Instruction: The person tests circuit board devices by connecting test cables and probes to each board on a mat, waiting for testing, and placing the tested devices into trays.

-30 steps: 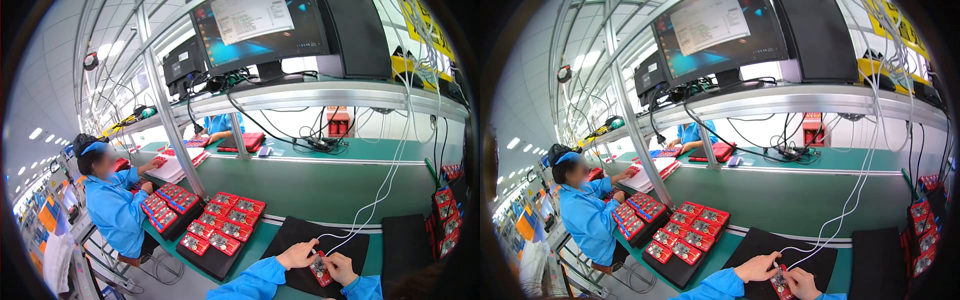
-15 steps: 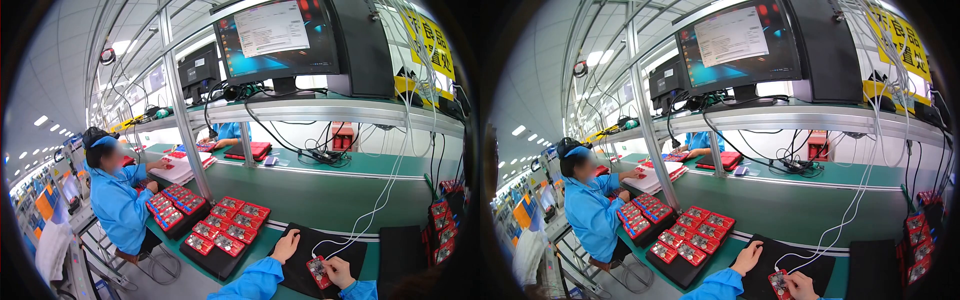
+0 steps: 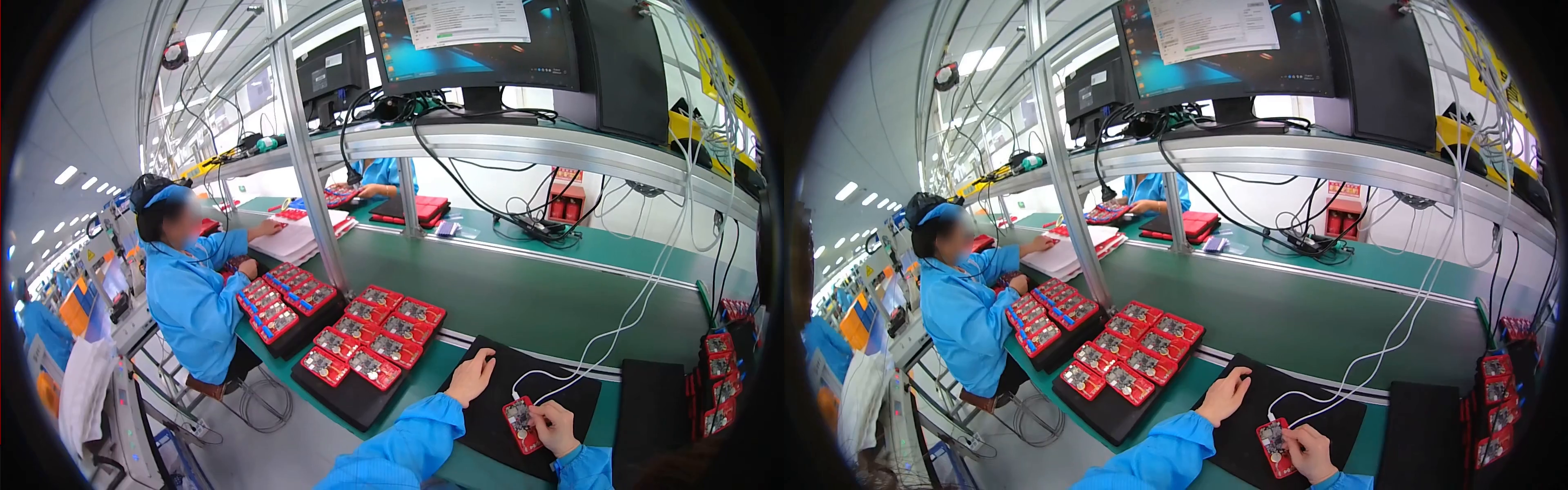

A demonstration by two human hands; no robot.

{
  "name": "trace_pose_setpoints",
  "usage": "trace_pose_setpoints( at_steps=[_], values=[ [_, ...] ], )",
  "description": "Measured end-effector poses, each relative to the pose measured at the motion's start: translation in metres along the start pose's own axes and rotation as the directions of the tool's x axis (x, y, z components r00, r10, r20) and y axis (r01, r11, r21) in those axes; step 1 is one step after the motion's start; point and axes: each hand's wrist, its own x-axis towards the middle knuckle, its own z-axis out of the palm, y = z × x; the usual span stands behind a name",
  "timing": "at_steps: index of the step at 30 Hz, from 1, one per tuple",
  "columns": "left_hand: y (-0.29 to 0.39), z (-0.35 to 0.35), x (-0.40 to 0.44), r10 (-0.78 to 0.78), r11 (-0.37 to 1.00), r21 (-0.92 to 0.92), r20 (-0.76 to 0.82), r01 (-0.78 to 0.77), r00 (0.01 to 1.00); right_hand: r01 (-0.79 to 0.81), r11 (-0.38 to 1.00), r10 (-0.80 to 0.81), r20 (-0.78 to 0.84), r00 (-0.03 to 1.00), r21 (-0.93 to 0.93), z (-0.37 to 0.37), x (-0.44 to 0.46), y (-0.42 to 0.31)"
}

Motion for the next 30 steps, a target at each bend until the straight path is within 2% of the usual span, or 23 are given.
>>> trace_pose_setpoints(
  at_steps=[9, 13, 14, 17, 20, 23, 26, 28, 30],
  values=[
    [-0.009, 0.008, 0.0, 0.07, 0.997, 0.029, -0.05, -0.068, 0.996, -0.042, 0.999, 0.042, 0.005, 0.999, 0.025, 0.001, -0.001, 0.002],
    [-0.012, 0.011, 0.003, 0.051, 0.999, 0.023, -0.044, -0.05, 0.998, 0.042, 0.999, -0.043, -0.03, 0.999, -0.035, 0.003, -0.001, 0.016],
    [-0.016, 0.016, 0.003, 0.108, 0.994, 0.013, -0.102, -0.107, 0.989, 0.082, 0.994, -0.084, -0.021, 0.996, -0.068, 0.003, -0.001, 0.019],
    [-0.01, 0.009, 0.001, 0.052, 0.999, -0.001, -0.057, -0.053, 0.997, -0.024, 1.0, 0.023, -0.035, 0.999, -0.014, 0.005, 0.001, 0.003],
    [-0.007, 0.008, 0.002, 0.072, 0.997, 0.009, -0.071, -0.072, 0.995, -0.012, 1.0, 0.013, -0.034, 0.999, 0.022, 0.006, 0.0, 0.006],
    [-0.011, 0.011, 0.002, 0.048, 0.999, 0.026, -0.066, -0.046, 0.997, -0.015, 1.0, 0.016, -0.032, 0.999, 0.005, 0.005, 0.003, 0.0],
    [-0.011, 0.011, 0.002, 0.059, 0.997, 0.06, -0.061, -0.055, 0.996, 0.042, 0.995, -0.045, -0.039, 0.998, -0.095, 0.003, 0.004, 0.002],
    [-0.011, 0.011, 0.001, 0.099, 0.995, 0.043, -0.085, -0.095, 0.992, 0.021, 0.996, -0.021, -0.001, 1.0, -0.081, 0.001, 0.003, 0.002],
    [-0.011, 0.011, 0.001, 0.068, 0.997, 0.052, -0.054, -0.065, 0.996, 0.058, 0.992, -0.061, -0.024, 0.998, -0.109, 0.001, 0.003, 0.003]
  ],
)
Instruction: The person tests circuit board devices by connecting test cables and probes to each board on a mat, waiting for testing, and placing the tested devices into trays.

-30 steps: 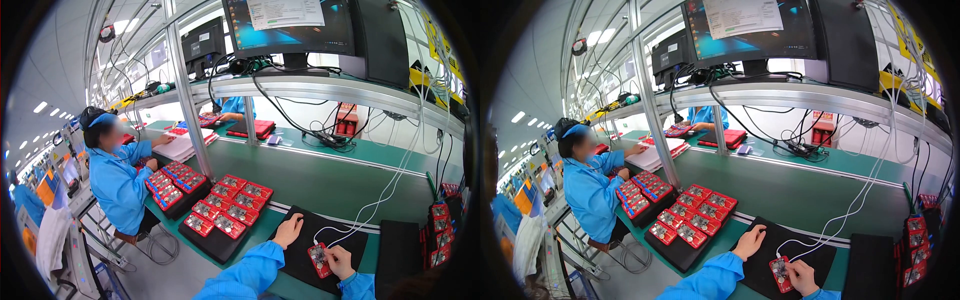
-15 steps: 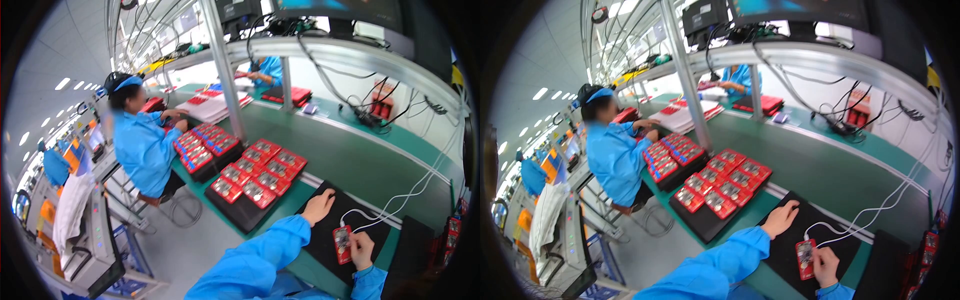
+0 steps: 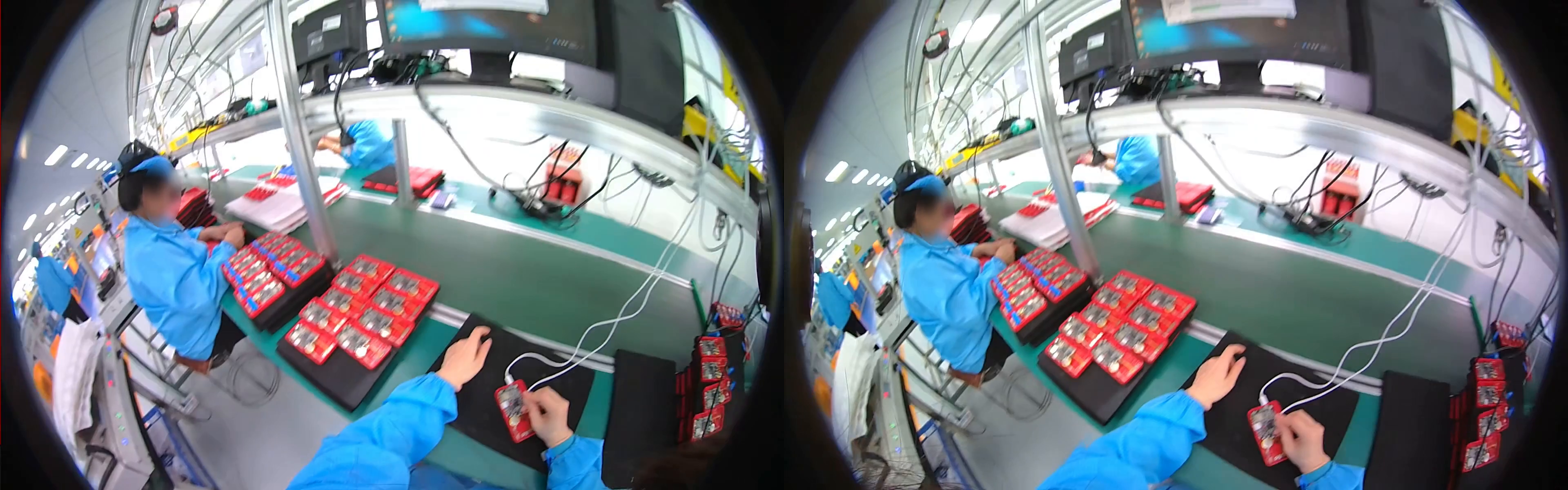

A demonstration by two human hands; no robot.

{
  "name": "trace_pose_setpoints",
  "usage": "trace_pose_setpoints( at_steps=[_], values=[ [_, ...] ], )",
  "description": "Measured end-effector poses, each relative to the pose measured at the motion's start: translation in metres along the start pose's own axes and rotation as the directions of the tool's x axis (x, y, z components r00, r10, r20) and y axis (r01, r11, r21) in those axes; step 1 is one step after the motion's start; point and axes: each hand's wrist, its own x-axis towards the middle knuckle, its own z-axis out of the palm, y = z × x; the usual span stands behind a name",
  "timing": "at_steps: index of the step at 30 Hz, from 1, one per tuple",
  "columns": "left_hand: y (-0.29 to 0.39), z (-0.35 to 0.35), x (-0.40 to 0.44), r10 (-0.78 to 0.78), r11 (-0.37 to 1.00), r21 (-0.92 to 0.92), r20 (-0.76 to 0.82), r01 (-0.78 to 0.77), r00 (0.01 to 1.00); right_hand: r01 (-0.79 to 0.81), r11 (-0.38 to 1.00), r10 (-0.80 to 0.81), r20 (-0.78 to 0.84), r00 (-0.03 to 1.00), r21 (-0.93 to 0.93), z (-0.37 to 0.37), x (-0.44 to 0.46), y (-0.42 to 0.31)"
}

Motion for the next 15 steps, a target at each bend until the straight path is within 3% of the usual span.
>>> trace_pose_setpoints(
  at_steps=[3, 15],
  values=[
    [0.007, -0.007, -0.001, -0.038, 0.999, -0.008, 0.051, 0.039, 0.998, -0.078, 0.995, 0.078, 0.014, 0.997, 0.055, 0.0, -0.004, -0.001],
    [0.014, -0.013, -0.002, -0.083, 0.996, -0.008, 0.079, 0.084, 0.993, -0.052, 0.998, 0.051, 0.015, 0.999, 0.045, -0.001, -0.001, -0.009]
  ],
)
